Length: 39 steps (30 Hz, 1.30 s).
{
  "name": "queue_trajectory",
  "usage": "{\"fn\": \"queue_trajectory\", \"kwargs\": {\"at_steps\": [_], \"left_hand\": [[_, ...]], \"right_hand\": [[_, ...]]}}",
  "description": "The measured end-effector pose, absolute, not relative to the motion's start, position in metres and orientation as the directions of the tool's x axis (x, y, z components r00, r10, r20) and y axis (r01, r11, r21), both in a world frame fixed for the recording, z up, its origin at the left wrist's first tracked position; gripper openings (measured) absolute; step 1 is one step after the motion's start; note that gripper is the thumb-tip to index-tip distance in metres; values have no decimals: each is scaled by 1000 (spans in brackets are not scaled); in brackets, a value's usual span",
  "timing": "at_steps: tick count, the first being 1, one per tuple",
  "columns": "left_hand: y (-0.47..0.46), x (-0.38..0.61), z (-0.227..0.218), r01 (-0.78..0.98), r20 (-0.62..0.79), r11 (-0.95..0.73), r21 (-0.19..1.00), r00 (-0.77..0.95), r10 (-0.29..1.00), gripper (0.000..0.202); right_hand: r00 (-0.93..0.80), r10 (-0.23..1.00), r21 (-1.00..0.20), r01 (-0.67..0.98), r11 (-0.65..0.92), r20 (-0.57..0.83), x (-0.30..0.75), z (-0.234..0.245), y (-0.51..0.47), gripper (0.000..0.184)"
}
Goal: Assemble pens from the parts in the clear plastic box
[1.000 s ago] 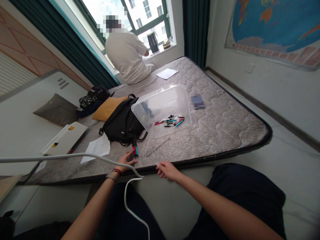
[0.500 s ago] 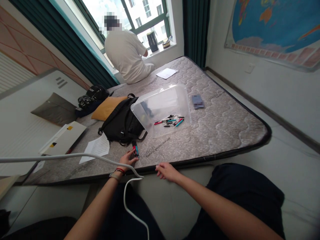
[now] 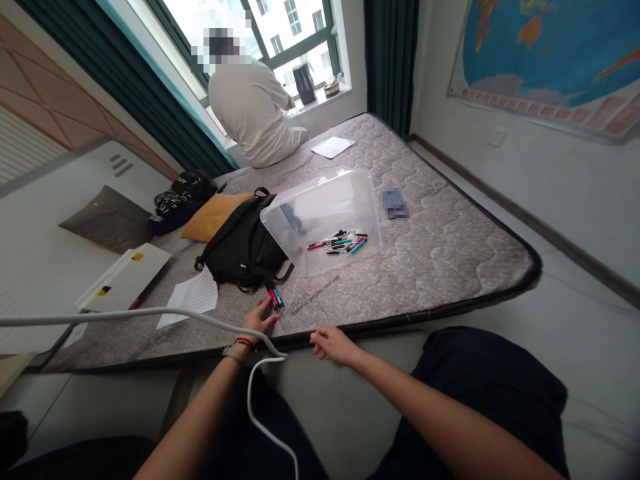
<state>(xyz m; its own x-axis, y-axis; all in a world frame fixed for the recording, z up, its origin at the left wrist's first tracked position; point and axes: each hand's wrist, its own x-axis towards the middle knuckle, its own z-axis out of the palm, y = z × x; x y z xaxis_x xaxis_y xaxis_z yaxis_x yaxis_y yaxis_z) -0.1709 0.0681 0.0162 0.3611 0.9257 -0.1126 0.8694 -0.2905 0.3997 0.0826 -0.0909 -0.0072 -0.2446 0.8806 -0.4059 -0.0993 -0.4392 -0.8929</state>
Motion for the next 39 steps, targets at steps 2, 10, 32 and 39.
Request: {"fn": "queue_trajectory", "kwargs": {"at_steps": [2, 10, 32, 39], "left_hand": [[66, -168, 13, 843, -85, -332, 423, 402, 912, 67], [60, -165, -2, 843, -16, -420, 336, 451, 892, 68], [48, -142, 1, 814, -76, -564, 141, 576, 814, 68], [45, -132, 20, 821, -88, -561, 109, 570, 817, 74]], "right_hand": [[-245, 880, -893, -98, -440, -407, 83, -7, -91, 23], [-242, 880, -895, -81, -438, -408, 83, -4, -91, 22], [-228, 904, -925, -33, -379, -362, 79, -11, -93, 23], [-226, 913, -935, -21, -354, -340, 80, -9, -94, 22]]}}
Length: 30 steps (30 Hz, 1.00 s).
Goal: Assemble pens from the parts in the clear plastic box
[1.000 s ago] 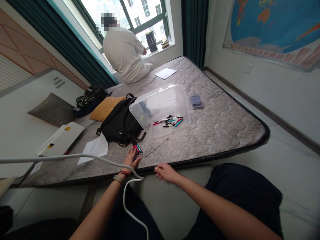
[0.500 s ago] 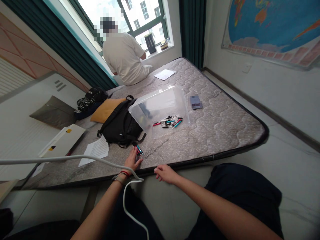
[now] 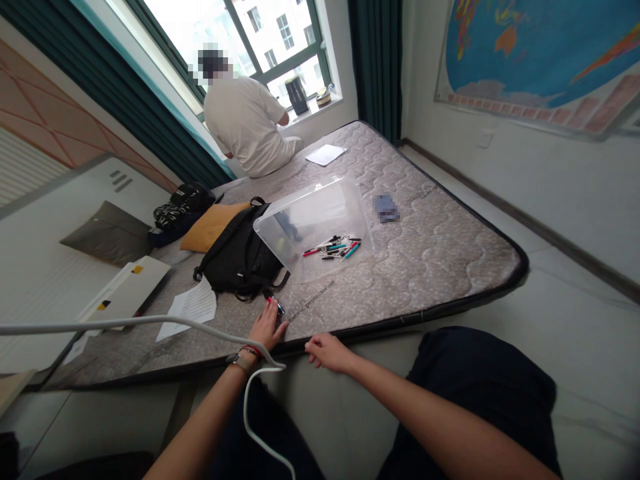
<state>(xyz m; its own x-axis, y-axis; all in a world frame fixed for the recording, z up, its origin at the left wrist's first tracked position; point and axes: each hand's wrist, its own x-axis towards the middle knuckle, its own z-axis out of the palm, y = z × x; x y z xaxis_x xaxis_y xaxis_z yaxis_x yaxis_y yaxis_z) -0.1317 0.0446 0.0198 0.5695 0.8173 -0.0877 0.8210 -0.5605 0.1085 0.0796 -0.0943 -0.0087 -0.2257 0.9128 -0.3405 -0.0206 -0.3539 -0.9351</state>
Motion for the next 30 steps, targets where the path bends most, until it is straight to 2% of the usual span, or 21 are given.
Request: {"fn": "queue_trajectory", "kwargs": {"at_steps": [2, 4, 7, 11, 14, 18, 24, 30], "left_hand": [[37, -117, 34, 806, -16, -584, 96, 588, 809, 76], [29, -95, 50, 755, 30, -646, 116, 647, 762, 69], [25, -55, 69, 666, -2, -717, 203, 733, 680, 46], [39, 2, 78, 596, -15, -746, 297, 784, 620, 40], [62, 39, 78, 580, -16, -774, 253, 803, 596, 39], [104, 73, 69, 689, -38, -703, 177, 719, 694, 37], [159, 81, 40, 806, -122, -584, 94, 591, 797, 60], [172, 81, 29, 819, -201, -574, 20, 565, 800, 60]], "right_hand": [[-227, 917, -939, -22, -342, -329, 79, -8, -94, 22], [-227, 918, -940, -28, -341, -326, 79, -9, -93, 21], [-215, 916, -935, -29, -353, -339, 78, -8, -92, 21], [-202, 918, -936, -15, -352, -342, 82, -3, -92, 22], [-182, 930, -946, 0, -325, -319, 86, 0, -92, 23], [-175, 942, -957, 1, -290, -285, 88, 0, -88, 24], [-151, 963, -975, 45, -219, -223, 92, 9, -86, 24], [-142, 973, -980, 112, -165, -180, 103, 30, -88, 23]]}}
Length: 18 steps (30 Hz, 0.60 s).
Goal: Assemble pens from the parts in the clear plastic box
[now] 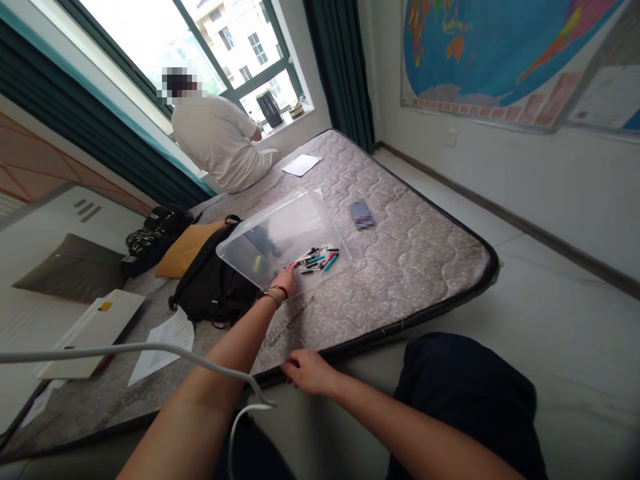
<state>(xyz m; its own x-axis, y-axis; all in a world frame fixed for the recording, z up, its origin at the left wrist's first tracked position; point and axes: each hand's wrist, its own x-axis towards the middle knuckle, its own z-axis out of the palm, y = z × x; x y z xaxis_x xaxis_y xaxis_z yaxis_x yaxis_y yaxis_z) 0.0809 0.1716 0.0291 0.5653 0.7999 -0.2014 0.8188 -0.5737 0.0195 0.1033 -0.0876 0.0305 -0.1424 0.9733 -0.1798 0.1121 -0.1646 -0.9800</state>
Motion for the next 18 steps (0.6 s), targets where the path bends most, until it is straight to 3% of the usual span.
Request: {"fn": "queue_trajectory", "kwargs": {"at_steps": [10, 14, 18], "left_hand": [[168, 87, 37, 867, -199, -499, 1, 489, 849, 22], [153, 84, 44, 879, -155, -470, 82, 477, 865, 15], [128, 79, 56, 856, -82, -454, 247, 486, 870, 13]], "right_hand": [[-87, 978, -979, 89, -181, -188, 121, 31, -74, 21], [-26, 980, -980, -21, -196, -195, 136, 25, -60, 18], [89, 973, -965, -179, -193, -211, 157, 22, -45, 17]]}}
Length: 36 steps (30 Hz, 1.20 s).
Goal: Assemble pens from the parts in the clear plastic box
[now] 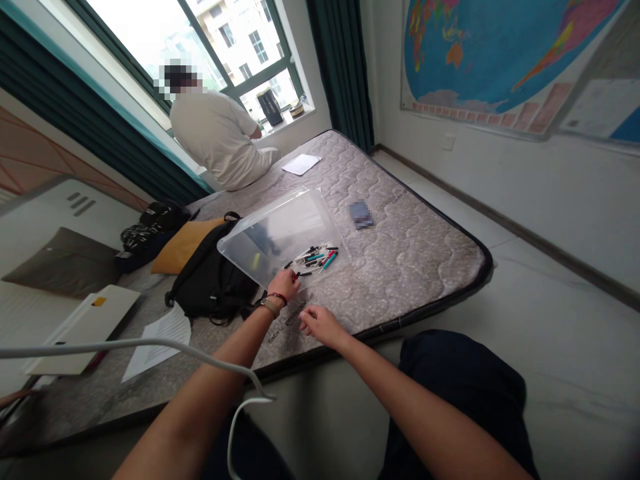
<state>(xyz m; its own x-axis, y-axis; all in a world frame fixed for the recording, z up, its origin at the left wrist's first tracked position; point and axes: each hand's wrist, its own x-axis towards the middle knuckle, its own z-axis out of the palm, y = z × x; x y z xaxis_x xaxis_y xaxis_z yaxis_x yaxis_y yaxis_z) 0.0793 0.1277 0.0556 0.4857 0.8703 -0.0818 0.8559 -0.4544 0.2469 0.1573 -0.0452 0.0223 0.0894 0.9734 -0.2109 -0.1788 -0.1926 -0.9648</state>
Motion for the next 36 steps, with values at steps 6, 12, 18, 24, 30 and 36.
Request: {"fn": "queue_trajectory", "kwargs": {"at_steps": [6, 12, 18, 24, 30, 36], "left_hand": [[63, 53, 73, 711, -47, -357, 606, 479, 876, 32], [2, 23, 68, -29, -209, 225, 974, 272, 939, 38], [-18, 25, 61, 228, -221, 156, 961, 299, 928, 36], [-17, 25, 70, 337, -117, -23, 941, 387, 914, 30], [-12, 19, 68, 401, -59, -112, 909, 390, 919, 28], [-17, 26, 71, 431, -95, -124, 894, 452, 887, 29]], "right_hand": [[235, 929, -908, -375, -184, -285, 170, 22, -39, 17], [182, 961, -804, -592, -61, -207, 164, 32, -48, 30], [200, 970, -838, -546, -7, -138, 166, 32, -52, 32], [192, 980, -888, -459, 41, -54, 169, 34, -54, 32], [173, 985, -909, -410, 74, 2, 167, 34, -52, 32], [288, 957, -944, -325, 58, -40, 168, 25, -49, 27]]}}
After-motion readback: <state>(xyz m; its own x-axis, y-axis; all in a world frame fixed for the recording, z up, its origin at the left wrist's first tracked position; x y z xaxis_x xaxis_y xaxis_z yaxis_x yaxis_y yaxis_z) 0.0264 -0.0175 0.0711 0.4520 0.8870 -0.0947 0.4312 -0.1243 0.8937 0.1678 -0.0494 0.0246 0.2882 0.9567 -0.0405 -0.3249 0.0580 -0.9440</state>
